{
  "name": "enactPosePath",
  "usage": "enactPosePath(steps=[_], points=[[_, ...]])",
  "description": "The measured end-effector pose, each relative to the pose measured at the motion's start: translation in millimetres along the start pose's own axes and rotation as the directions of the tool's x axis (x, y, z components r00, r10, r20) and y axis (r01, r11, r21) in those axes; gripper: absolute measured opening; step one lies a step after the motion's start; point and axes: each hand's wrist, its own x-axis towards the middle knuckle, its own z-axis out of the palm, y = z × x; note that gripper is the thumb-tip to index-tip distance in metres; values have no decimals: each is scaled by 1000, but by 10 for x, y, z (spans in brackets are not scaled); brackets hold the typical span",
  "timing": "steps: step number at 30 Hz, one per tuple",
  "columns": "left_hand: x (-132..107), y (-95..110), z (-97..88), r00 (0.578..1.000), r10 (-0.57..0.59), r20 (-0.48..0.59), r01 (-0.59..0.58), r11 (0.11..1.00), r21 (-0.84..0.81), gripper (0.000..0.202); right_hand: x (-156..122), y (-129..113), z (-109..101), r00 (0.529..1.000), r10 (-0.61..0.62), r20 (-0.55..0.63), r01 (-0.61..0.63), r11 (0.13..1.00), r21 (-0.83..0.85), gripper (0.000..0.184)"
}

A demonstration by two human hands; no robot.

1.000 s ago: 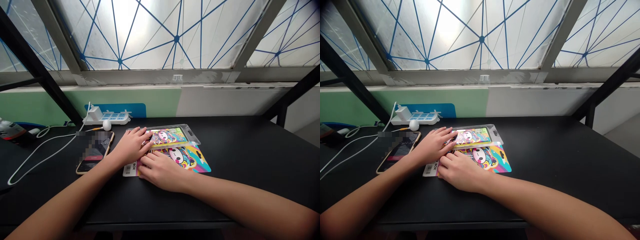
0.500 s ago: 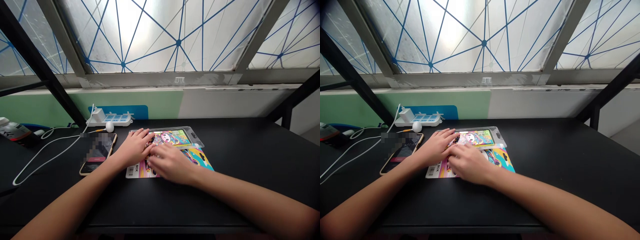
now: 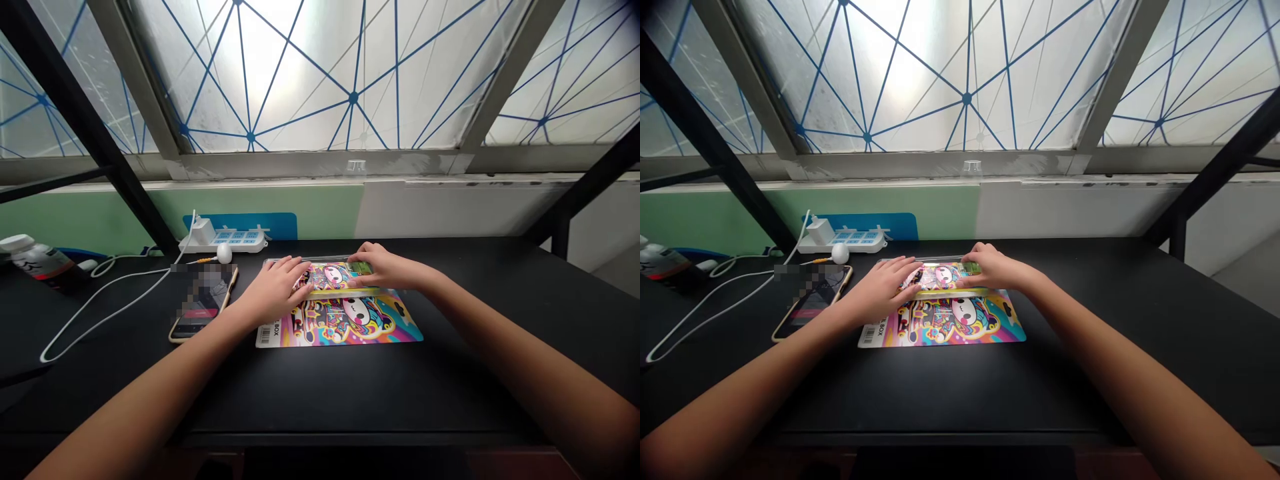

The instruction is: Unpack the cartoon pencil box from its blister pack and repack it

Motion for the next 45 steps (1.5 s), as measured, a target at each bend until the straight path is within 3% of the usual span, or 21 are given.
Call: enactPosePath(steps=[4, 12, 19, 22, 24, 26, 29, 30, 33, 35, 37, 39, 41, 43, 45], points=[[-8, -6, -14, 999, -7, -49, 3, 998, -64, 56, 31, 27, 44, 998, 25, -59, -26, 999, -26, 64], [1, -25, -82, 986, -39, -159, 23, 994, -104, 50, 11, -48, 60, 982, -39, -185, 15, 992, -126, 52], [3, -213, -158, 966, -84, -244, 62, 993, -96, 62, -148, -285, 86, 940, -90, -328, 12, 973, -231, 51], [16, -273, -174, 958, -62, -278, 32, 993, -111, 51, -142, -314, 77, 927, -110, -360, 17, 968, -252, 46], [27, -273, -193, 924, 31, -382, -63, 995, -71, 44, -140, -314, 37, 905, -152, -398, 41, 961, -275, 39], [9, -233, -241, 840, 152, -522, -172, 985, 11, 40, -197, -331, -18, 862, -219, -458, 85, 952, -294, 33], [-155, -98, -355, 700, 250, -669, -252, 963, 96, 33, -472, -409, -44, 757, -340, -558, 172, 928, -332, 31], [-252, -37, -386, 683, 258, -683, -266, 959, 97, 34, -610, -442, -17, 718, -378, -584, 195, 915, -352, 30], [-605, 160, -385, 716, 319, -621, -315, 941, 121, 34, -1048, -507, 172, 626, -487, -609, 245, 864, -440, 27], [-819, 277, -297, 736, 370, -567, -342, 926, 160, 30, -1254, -509, 337, 588, -554, -589, 299, 826, -478, 23], [-976, 356, -169, 771, 346, -535, -333, 934, 125, 27, -1342, -489, 472, 584, -584, -564, 329, 805, -493, 20], [-1081, 392, -42, 842, 227, -490, -265, 964, -9, 28, -1335, -466, 554, 608, -570, -553, 332, 815, -475, 17], [-1162, 396, 52, 909, 40, -416, -129, 974, -187, 33, -1293, -444, 598, 661, -517, -544, 335, 852, -403, 14], [-1235, 394, 99, 936, -151, -319, 40, 943, -330, 44, -1268, -420, 626, 734, -443, -515, 334, 896, -293, 19], [-1299, 402, 100, 935, -286, -211, 182, 895, -407, 60, -1276, -395, 652, 806, -359, -471, 304, 933, -192, 35]])
